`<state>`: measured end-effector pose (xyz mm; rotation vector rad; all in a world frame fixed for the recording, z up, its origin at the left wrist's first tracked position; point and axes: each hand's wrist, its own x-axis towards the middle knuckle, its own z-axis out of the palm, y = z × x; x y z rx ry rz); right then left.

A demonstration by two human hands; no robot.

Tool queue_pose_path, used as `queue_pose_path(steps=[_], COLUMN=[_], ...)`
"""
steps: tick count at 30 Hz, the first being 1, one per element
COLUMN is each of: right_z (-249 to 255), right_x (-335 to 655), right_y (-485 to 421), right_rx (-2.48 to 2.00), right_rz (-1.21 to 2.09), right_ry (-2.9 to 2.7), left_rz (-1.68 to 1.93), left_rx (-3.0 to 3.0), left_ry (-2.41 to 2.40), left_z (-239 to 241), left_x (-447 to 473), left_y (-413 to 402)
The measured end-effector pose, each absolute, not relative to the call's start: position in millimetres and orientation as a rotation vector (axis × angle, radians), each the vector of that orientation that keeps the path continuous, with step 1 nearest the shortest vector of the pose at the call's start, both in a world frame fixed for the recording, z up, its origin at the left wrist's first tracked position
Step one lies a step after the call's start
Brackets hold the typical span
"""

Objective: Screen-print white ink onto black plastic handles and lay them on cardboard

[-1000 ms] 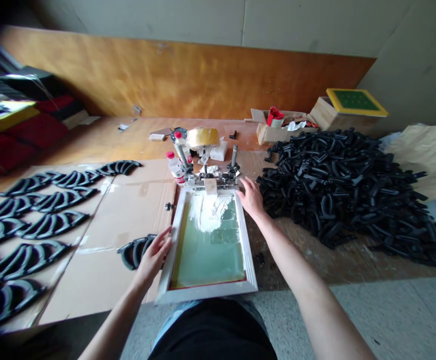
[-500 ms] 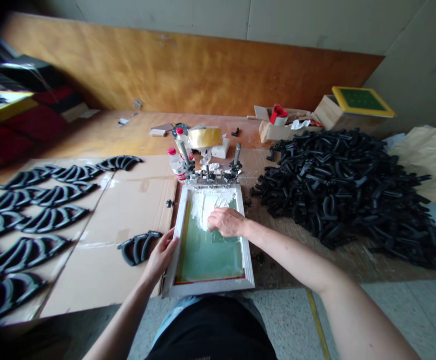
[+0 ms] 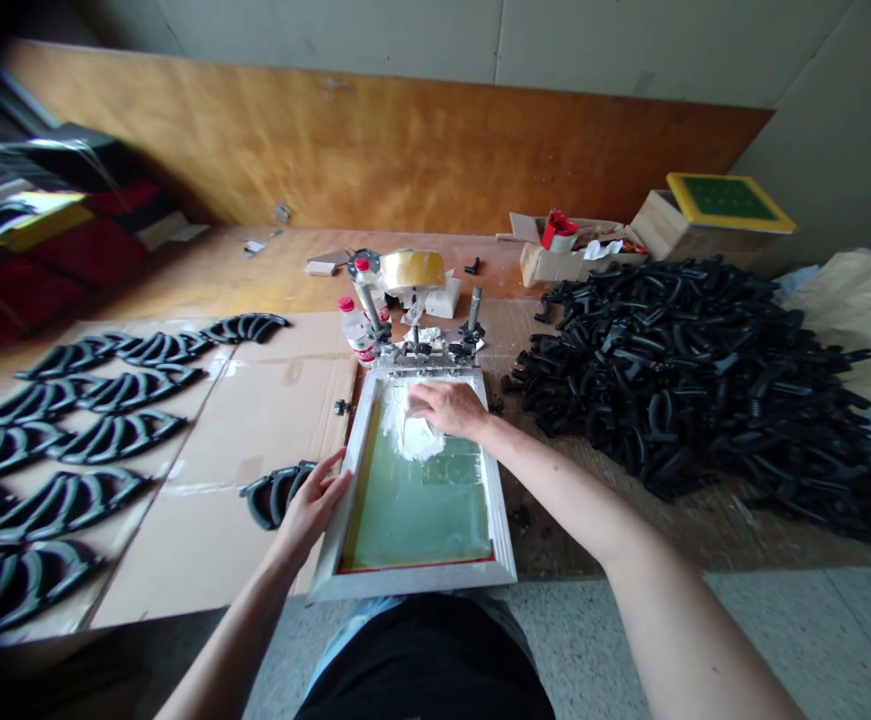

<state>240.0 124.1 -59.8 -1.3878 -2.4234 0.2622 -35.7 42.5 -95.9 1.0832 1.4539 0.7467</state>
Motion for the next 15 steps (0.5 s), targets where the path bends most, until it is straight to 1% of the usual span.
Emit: queue_pose_path(steps=[4,7,9,11,13,15], right_z=[-31.0,-29.5,-43.1,-66.6,-93.7,-115.6], right_x=[258.4,299.5,323.5,331.7,321.8,299.8], right_y=[168.3,174.9,164.6,146.5,125.7,107.1], right_rx=[-1.698,-1.868,-1.999,-2.086,-2.03,-1.838], right_rz=[0.125,0.071,0.119,0.246,0.401,0.474], right_ry=[-2.149,-1.797,-1.583,-1.519,-1.653,-1.909], left_rz=[0.807,0.896,1.072,1.231,1.31,1.374], left_rx=[1.084,1.034,1.011,1.019,1.006,0.921], left_ry=[1.438,1.334,1.185,1.062,1.027,1.057], left_z=[-56.6,-29.6,-15.4,-4.1,2.0,-1.5], left_x=[-41.9,-39.1,-30.9,-19.3,-7.0,5.0], left_y=[47.2,61.5,77.3,94.4,107.0,109.0])
